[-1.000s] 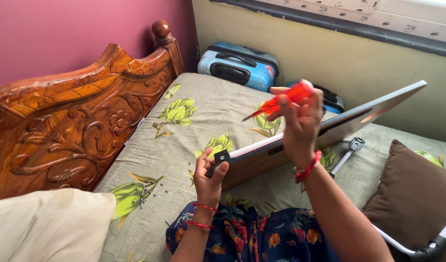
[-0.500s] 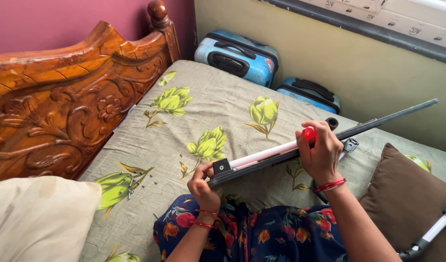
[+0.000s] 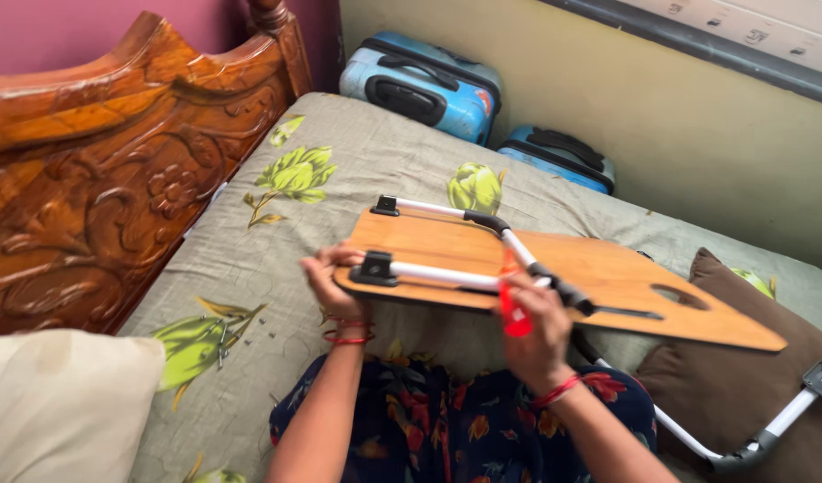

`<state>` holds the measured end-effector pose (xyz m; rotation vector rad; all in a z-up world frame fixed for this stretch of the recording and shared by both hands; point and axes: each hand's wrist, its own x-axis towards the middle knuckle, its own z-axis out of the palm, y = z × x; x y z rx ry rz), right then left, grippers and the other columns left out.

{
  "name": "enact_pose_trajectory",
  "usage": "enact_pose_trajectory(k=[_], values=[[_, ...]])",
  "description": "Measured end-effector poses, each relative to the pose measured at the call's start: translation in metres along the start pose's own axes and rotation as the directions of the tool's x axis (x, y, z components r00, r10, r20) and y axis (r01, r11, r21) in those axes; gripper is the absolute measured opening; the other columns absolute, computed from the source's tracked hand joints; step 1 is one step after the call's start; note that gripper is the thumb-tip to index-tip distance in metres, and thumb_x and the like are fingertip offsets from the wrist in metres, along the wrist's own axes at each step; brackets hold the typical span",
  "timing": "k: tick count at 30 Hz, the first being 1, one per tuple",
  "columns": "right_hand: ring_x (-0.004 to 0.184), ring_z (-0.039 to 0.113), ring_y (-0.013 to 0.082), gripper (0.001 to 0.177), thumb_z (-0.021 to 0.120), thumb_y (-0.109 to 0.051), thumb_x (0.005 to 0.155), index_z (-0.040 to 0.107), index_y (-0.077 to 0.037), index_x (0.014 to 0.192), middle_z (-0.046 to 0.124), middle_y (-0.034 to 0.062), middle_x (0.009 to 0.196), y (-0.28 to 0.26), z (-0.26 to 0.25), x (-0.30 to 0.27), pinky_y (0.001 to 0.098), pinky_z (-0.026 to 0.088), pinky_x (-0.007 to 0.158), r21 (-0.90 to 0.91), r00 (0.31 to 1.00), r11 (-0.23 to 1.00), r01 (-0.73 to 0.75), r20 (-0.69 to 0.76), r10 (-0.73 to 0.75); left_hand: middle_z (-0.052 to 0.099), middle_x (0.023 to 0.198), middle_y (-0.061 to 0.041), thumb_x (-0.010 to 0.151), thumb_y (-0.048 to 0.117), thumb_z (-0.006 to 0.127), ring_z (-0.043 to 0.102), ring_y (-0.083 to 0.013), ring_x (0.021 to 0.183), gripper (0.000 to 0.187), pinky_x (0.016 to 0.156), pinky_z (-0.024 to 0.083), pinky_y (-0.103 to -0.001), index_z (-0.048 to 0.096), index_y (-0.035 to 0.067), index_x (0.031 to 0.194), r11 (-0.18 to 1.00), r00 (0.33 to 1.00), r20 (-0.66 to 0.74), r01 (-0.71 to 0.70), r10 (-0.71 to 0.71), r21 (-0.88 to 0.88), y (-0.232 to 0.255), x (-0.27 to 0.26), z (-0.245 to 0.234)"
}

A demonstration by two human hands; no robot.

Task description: The person assembles a wooden lap desk by attaching metal legs to the underside using a red screwdriver. They insert screws into the leg brackets and tighten them, working on one corner at a time.

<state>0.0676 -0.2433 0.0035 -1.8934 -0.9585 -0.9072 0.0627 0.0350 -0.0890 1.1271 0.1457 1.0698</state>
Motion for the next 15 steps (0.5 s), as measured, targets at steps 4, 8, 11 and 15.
enact_pose_trajectory(k=[4,8,11,15], values=[[0.091,0.074,0.0277,0.047,0.081,-0.013,0.088,0.050,-0.009,0.123,0.073,0.0135,0.120,-0.004,0.029,-0.026,0.0380,0.055,0.076,-0.084,0.975,0.976,0.203,0.109,-0.193,0.073,0.110,-0.016,0.105,0.063,0.030,0.064,-0.0217,0.093,0.068,0.100,0.047,-0.043,0.058,0.001,0.102,0.871,0.883,-0.233,0.298,-0.407,-0.389,0.000,-0.001,-0.013],[0.090,0.072,0.0314,0.049,0.081,-0.011,0.089,0.048,-0.009,0.125,0.070,0.0149,0.122,0.004,0.028,-0.046,0.0410,0.054,0.076,-0.062,0.952,0.958,0.278,0.150,-0.267,0.068,0.119,-0.007,0.099,0.056,0.039,0.065,-0.0197,0.110,0.062,0.102,0.050,-0.037,0.063,0.007,0.127,0.729,0.725,-0.285,0.418,-0.628,-0.542,0.015,-0.035,-0.005],[0.090,0.072,0.0298,0.047,0.081,-0.011,0.090,0.048,-0.010,0.124,0.070,0.0148,0.124,0.001,0.030,-0.056,0.0393,0.054,0.077,-0.055,0.965,0.971,0.231,0.143,-0.221,0.068,0.115,-0.007,0.099,0.051,0.048,0.065,-0.0216,0.106,0.053,0.094,0.052,-0.038,0.064,0.007,0.124,0.645,0.699,-0.205,0.451,-0.685,-0.617,0.028,-0.047,-0.004],[0.095,0.073,0.0291,0.040,0.079,-0.012,0.091,0.051,-0.011,0.119,0.070,0.0137,0.123,-0.003,0.031,-0.082,0.0392,0.055,0.080,-0.044,0.949,0.967,0.250,0.208,-0.236,0.069,0.107,-0.006,0.096,0.043,0.054,0.067,-0.0208,0.098,0.045,0.087,0.055,-0.037,0.065,0.005,0.117,0.595,0.627,-0.184,0.547,-0.757,-0.589,0.020,-0.070,-0.036]])
